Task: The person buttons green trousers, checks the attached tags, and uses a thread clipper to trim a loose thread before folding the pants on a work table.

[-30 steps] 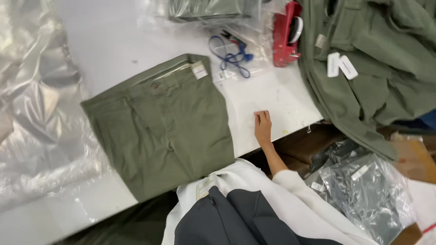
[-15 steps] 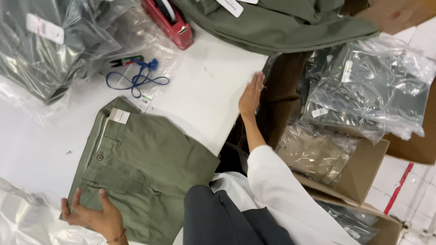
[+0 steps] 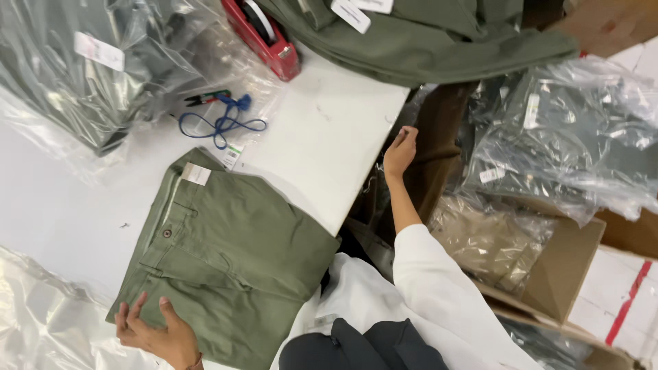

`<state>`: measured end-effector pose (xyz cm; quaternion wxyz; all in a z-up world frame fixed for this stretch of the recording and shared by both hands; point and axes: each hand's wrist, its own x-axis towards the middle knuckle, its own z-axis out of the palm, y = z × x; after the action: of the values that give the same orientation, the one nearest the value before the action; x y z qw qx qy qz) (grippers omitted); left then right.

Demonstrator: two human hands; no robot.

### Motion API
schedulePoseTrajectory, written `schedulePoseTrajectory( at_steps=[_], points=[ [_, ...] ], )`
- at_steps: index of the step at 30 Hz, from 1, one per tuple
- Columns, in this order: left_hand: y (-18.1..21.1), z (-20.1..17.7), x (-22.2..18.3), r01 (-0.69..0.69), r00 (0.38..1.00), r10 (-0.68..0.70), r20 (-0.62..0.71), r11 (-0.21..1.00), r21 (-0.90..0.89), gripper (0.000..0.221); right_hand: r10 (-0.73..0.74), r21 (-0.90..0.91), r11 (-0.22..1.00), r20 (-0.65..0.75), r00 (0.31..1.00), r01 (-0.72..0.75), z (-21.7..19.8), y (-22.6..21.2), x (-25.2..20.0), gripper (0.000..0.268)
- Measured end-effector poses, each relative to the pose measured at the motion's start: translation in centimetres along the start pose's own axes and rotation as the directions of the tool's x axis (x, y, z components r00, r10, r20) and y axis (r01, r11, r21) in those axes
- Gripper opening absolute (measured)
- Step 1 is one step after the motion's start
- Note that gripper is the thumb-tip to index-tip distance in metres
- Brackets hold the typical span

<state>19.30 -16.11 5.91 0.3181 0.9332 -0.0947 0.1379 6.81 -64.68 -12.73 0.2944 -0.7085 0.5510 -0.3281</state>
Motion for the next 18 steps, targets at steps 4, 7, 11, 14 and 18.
schedulePoseTrajectory(
  at_steps=[4,7,11,14,18],
  points=[
    [-2.6,1.2,-1.6,0.205,0.979,-0.204,-0.024,0.977,0.053,0.023,-0.580,0.103,0.802,0.369,0.727,0.588,5.4,-9.8,4.2,0.026],
    [-3.2,2.6,-2.4,0.346,0.938,-0.345,-0.023,0.935,0.078,0.024,-0.606,-0.580,0.245,0.535,0.589,0.777,11.3,-14.0,7.8,0.054],
    [-2.4,3.5,-1.9,0.375,0.927,-0.376,-0.008,0.924,0.073,0.024,-0.490,-0.678,0.302,0.492,0.719,0.670,13.2,-11.0,9.1,0.052],
    [-1.6,3.6,-1.4,0.388,0.920,-0.390,0.035,0.920,0.051,0.021,-0.481,-0.501,0.529,0.489,0.728,0.685,7.8,-6.5,4.8,0.055],
    [-1.5,4.8,-0.7,0.298,0.954,-0.298,0.026,0.955,0.006,0.021,-0.494,-0.121,0.812,0.379,0.782,0.572,-1.4,1.0,-5.4,0.047]
  ],
)
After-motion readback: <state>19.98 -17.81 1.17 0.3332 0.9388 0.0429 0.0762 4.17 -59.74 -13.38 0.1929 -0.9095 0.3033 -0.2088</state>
